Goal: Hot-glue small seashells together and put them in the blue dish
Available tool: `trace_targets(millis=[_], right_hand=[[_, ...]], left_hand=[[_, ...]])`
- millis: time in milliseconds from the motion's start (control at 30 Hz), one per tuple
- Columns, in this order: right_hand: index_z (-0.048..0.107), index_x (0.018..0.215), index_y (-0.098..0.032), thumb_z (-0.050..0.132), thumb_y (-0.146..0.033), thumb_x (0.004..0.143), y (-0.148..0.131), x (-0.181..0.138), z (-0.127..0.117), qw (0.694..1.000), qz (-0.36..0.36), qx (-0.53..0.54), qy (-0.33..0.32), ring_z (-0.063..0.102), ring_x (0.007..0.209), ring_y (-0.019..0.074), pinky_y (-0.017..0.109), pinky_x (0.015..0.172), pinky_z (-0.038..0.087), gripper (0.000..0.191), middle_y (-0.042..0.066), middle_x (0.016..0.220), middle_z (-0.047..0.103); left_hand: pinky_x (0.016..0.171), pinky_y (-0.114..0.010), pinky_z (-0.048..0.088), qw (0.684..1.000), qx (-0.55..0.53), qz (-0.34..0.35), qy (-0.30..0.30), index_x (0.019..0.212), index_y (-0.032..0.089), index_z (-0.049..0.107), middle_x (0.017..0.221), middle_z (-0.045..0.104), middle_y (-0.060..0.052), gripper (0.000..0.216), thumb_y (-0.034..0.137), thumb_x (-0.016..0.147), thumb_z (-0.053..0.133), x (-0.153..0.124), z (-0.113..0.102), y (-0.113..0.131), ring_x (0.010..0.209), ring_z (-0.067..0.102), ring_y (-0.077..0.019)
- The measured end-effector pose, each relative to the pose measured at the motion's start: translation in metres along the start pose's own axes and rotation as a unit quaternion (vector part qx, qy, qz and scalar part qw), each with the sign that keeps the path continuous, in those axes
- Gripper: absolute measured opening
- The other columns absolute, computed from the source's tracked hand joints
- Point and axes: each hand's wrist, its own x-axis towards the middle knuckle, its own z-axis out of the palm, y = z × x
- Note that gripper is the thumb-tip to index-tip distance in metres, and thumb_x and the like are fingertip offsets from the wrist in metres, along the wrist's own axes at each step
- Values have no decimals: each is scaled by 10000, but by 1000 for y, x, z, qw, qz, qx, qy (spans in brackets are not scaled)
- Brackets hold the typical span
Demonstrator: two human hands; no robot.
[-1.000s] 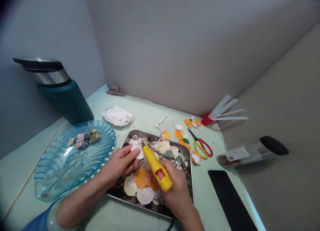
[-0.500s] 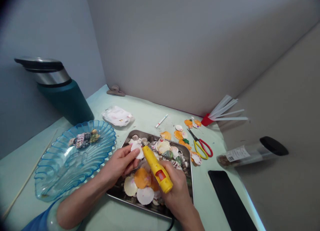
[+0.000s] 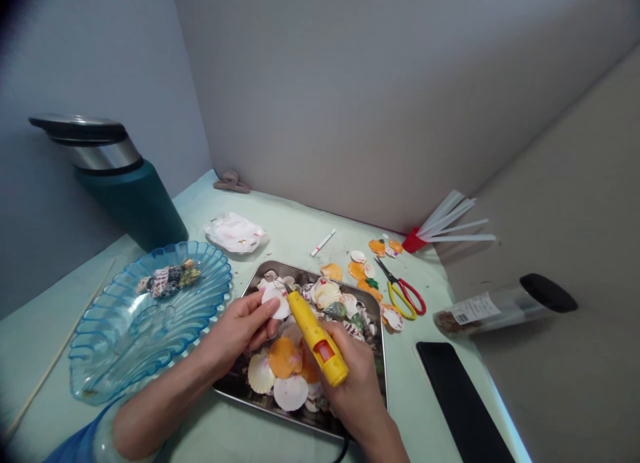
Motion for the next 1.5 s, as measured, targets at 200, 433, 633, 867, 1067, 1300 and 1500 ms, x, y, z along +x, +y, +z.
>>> trace_targets(millis=[200, 433, 633, 867, 1067, 1300, 1500], right_hand=[[592, 973, -243, 568, -189, 893, -1, -1, -1, 1000, -6, -5, -10, 620, 625, 120, 205, 582, 467, 100, -30, 802, 653], [592, 983, -240, 558, -185, 897, 2, -2, -1, 1000, -9, -9, -7, 624, 636, 129, 211, 582, 471, 108, -20, 820, 662], [595, 967, -229, 543, -190, 901, -1, -1, -1, 1000, -10, -12, -1, 620, 601, 128, 211, 560, 477, 92, -14, 788, 660], [592, 967, -222, 538, -203, 902, -1, -1, -1, 1000, -11, -21, -3, 632, 625, 143, 225, 574, 496, 87, 2, 800, 663], [593, 965, -230, 535, -199, 908, -1, 0, 0, 1000, -3, -14, -8, 623, 612, 138, 222, 562, 484, 87, -6, 786, 655], [593, 952, -235, 555, -199, 899, -1, -2, -1, 1000, -5, -16, -4, 614, 595, 125, 220, 553, 463, 74, -19, 781, 656], [599, 964, -222, 556, -205, 900, 0, -1, 0, 1000, -9, -16, -9, 633, 624, 138, 232, 568, 473, 79, 4, 809, 675]], left_hand=[[385, -200, 152, 1000, 9, 18, 12, 623, 165, 490, 366, 361, 90, 374, 451, 865, 498, 0, 0, 4, 328, 222, -33], [384, -203, 139, 999, -4, 19, 25, 633, 170, 481, 378, 367, 92, 378, 478, 851, 513, -1, 0, 4, 340, 226, -36], [382, -205, 128, 1000, -5, 14, 26, 632, 172, 476, 381, 372, 91, 378, 480, 847, 515, -3, 1, 6, 339, 218, -34], [386, -205, 134, 1000, -2, 18, 26, 622, 166, 487, 379, 371, 87, 397, 491, 848, 515, -2, 1, 6, 338, 218, -34], [387, -203, 135, 999, -1, 18, 26, 626, 164, 487, 376, 363, 90, 389, 476, 857, 512, -3, 0, 6, 340, 223, -35], [392, -201, 147, 1000, 3, 25, -2, 630, 161, 500, 368, 340, 94, 383, 459, 870, 499, -1, 0, 3, 338, 214, -35], [378, -203, 138, 1000, -5, 7, -1, 645, 165, 490, 495, 491, 42, 370, 487, 817, 552, 0, 0, 1, 356, 260, -31]])
